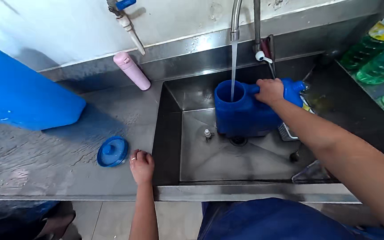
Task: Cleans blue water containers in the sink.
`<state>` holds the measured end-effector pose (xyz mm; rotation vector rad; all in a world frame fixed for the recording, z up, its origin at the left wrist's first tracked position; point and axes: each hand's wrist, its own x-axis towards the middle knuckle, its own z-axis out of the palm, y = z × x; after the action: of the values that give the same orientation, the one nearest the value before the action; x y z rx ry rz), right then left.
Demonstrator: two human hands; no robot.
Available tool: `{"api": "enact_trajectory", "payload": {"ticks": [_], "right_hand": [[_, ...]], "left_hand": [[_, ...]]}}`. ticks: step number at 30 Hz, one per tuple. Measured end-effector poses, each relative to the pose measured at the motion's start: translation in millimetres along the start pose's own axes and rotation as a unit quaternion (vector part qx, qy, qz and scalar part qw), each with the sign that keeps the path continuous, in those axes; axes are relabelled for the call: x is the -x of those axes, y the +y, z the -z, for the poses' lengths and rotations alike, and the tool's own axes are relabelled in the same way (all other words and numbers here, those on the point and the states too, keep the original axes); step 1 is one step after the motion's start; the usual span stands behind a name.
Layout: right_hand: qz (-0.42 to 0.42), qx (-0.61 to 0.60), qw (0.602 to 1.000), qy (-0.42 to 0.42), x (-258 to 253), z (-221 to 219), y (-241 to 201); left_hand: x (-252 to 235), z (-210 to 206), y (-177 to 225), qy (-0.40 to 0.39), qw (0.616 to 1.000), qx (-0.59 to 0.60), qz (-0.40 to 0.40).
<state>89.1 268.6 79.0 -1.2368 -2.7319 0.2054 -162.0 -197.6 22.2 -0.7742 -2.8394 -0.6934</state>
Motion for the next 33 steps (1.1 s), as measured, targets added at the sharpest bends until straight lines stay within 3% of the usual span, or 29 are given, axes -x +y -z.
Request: {"api": "enact_trajectory", "payload": {"ticks": [11, 25, 28, 31, 33], "right_hand": [[0.012, 0.007, 1.000, 0.025, 16, -7, -6], [-0.023, 0.021, 0.999, -0.012, 20, 5, -14], [-0.028, 0.034, 0.997, -0.061, 7, 9, -12], [-0.023, -0.035, 0.986, -0.160, -14, 27, -20], [0.018, -0.139, 0.980, -0.138, -22, 38, -45]], "left_hand": [[-4, 6, 2, -0.006, 1.000, -0.006, 0.018], [-12, 19, 5, -0.078, 0.996, 0.021, 0.046], [-14, 21, 2, -0.101, 0.993, 0.026, 0.052], [-16, 21, 0, -0.115, 0.991, 0.030, 0.054], [-19, 23, 2, -0.128, 0.990, 0.028, 0.055]]}}
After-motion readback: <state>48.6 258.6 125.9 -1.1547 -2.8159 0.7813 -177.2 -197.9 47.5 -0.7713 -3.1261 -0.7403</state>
